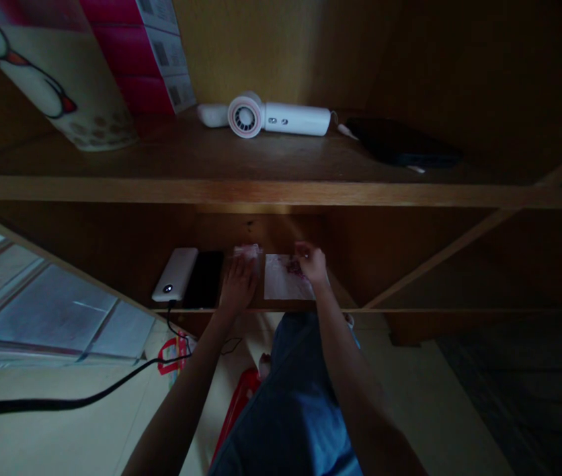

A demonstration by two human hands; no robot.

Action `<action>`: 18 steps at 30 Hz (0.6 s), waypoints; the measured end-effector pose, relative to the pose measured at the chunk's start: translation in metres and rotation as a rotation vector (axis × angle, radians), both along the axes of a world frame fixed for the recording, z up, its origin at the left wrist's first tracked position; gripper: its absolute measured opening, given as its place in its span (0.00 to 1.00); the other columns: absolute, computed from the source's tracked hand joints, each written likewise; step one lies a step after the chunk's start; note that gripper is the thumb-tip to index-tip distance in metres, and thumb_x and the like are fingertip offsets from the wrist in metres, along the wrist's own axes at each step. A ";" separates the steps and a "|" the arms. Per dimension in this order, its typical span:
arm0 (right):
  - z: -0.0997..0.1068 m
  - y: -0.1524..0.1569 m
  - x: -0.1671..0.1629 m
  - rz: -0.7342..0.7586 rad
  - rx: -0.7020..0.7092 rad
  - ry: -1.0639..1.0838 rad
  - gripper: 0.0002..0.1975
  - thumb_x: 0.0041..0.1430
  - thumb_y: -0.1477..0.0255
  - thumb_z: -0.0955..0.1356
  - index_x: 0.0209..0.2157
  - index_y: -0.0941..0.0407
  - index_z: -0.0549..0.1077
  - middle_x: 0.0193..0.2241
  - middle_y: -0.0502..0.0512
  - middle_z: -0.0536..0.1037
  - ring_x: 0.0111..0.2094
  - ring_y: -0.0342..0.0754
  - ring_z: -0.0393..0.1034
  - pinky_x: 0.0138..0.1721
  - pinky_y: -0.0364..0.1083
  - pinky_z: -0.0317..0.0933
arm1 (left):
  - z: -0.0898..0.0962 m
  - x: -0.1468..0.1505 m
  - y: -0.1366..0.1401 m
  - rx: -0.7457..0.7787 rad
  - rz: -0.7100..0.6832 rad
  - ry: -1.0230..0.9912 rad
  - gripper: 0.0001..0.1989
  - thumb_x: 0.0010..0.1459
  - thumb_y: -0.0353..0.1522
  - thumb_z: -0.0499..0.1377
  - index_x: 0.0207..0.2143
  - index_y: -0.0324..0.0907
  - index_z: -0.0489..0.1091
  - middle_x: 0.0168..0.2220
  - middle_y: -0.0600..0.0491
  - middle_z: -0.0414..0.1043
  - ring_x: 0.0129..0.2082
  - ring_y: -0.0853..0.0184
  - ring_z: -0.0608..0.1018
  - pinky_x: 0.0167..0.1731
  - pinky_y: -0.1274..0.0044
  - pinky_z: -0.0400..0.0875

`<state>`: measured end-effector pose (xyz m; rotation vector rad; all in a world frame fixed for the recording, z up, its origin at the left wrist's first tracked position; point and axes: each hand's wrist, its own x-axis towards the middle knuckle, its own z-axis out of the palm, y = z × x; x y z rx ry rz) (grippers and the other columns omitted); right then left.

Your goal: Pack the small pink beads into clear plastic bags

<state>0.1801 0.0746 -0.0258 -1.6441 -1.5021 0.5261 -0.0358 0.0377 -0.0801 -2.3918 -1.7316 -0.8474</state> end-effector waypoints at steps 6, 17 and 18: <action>-0.005 -0.020 0.044 -0.127 0.044 0.201 0.13 0.48 0.72 0.64 0.36 0.59 0.74 0.31 0.58 0.78 0.32 0.48 0.72 0.35 0.46 0.64 | 0.001 0.002 0.000 -0.025 0.025 0.068 0.22 0.59 0.35 0.48 0.55 0.40 0.61 0.59 0.41 0.57 0.60 0.54 0.59 0.54 0.57 0.57; -0.014 -0.061 0.052 -0.123 0.085 0.399 0.11 0.48 0.66 0.66 0.32 0.58 0.72 0.28 0.56 0.76 0.30 0.47 0.70 0.33 0.46 0.63 | 0.002 0.001 -0.001 -0.006 0.027 0.132 0.21 0.60 0.35 0.47 0.55 0.40 0.62 0.58 0.41 0.58 0.60 0.55 0.58 0.55 0.59 0.56; -0.004 -0.065 0.049 -0.148 0.159 0.399 0.12 0.49 0.66 0.66 0.32 0.59 0.72 0.29 0.56 0.76 0.31 0.47 0.70 0.33 0.46 0.63 | 0.003 0.001 -0.001 -0.013 0.031 0.150 0.21 0.60 0.35 0.47 0.55 0.39 0.62 0.58 0.41 0.58 0.60 0.55 0.58 0.55 0.59 0.56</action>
